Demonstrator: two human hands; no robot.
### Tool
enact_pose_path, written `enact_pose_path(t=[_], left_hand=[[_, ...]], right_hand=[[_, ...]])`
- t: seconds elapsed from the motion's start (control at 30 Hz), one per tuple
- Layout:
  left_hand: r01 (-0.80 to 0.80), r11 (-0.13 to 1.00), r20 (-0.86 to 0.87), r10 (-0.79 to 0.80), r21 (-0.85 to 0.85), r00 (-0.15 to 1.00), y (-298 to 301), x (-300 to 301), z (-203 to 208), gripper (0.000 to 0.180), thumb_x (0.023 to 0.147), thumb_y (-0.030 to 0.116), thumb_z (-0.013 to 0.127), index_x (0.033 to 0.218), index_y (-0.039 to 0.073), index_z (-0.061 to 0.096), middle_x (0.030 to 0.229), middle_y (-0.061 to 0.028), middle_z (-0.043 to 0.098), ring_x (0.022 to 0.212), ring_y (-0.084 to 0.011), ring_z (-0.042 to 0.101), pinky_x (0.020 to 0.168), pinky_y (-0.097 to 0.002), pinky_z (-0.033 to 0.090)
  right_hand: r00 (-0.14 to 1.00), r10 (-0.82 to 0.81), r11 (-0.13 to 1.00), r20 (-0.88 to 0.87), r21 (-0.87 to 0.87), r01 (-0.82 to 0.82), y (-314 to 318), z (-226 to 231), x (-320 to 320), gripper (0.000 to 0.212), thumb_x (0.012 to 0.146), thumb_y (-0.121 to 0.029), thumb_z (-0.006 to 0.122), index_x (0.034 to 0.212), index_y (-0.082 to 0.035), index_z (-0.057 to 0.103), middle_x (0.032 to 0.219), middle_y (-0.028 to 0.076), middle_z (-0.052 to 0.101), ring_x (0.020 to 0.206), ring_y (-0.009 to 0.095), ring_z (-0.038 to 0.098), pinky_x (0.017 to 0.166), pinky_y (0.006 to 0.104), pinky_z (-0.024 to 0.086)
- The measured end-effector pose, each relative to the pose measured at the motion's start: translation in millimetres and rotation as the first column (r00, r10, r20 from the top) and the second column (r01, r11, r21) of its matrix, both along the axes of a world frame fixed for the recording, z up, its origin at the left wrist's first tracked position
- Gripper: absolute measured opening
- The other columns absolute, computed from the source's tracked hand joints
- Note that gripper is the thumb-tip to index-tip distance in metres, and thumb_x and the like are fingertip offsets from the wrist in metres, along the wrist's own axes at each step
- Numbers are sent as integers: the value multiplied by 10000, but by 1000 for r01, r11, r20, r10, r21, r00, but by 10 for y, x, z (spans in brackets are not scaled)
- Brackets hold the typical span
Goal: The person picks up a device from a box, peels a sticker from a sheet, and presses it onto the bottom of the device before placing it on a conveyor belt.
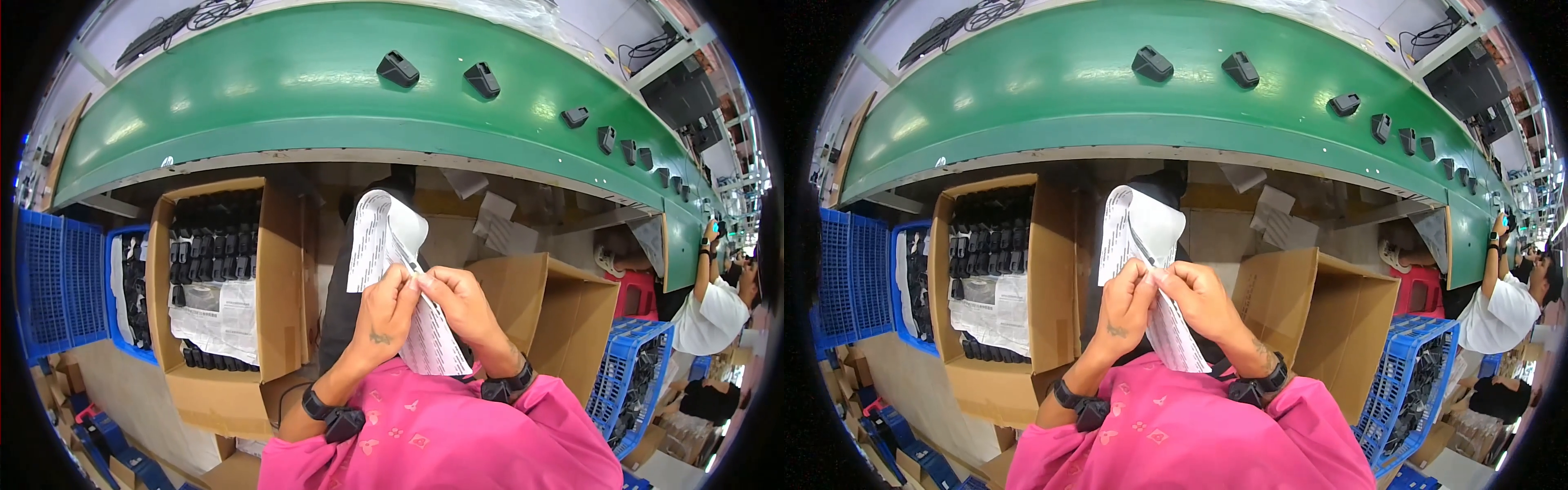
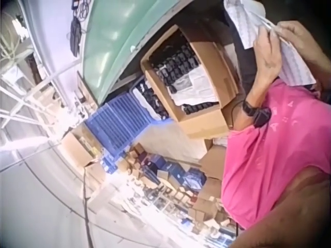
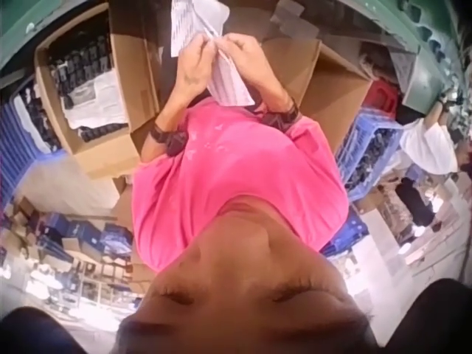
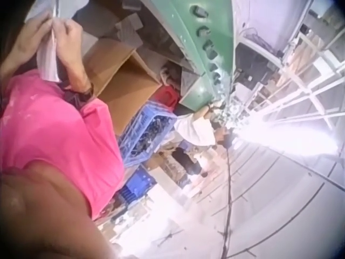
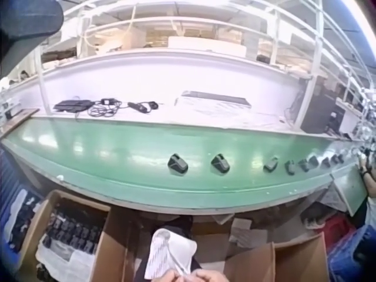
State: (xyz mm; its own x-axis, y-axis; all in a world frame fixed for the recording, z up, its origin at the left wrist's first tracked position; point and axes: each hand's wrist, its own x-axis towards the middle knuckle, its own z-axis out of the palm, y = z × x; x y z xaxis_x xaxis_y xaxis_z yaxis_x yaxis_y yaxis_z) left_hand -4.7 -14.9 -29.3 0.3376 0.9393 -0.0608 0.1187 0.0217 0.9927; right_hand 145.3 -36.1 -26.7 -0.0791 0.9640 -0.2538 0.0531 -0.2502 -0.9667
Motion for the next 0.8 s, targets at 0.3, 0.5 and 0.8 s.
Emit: enact_pose_path(t=[0.3,0.5,0.8], left_hand=[[9,998,63,-5,-62,998,-9,-10,16,202,949,146,508,794,20,475,572,0,497,517,-48,440,478,-233,369],[-8,995,109,18,-98,994,-3,-51,-27,185,940,129,506,786,28,484,612,10,507,559,-42,444,504,-218,369],[37,996,-67,-32,86,997,0,56,126,159,917,129,504,839,-9,517,691,-167,591,601,-316,586,586,-383,457]], right_hand=[[987,63,998,147,15,-66,47,124,108,273,951,-176,479,798,30,571,666,-21,514,652,44,417,579,240,372],[993,34,999,117,13,-36,45,131,78,230,940,-155,497,820,20,584,706,-24,541,665,41,433,585,236,377],[990,22,1000,-141,8,-21,116,-149,85,242,950,-212,521,900,20,566,705,-15,510,673,64,460,609,246,404]])
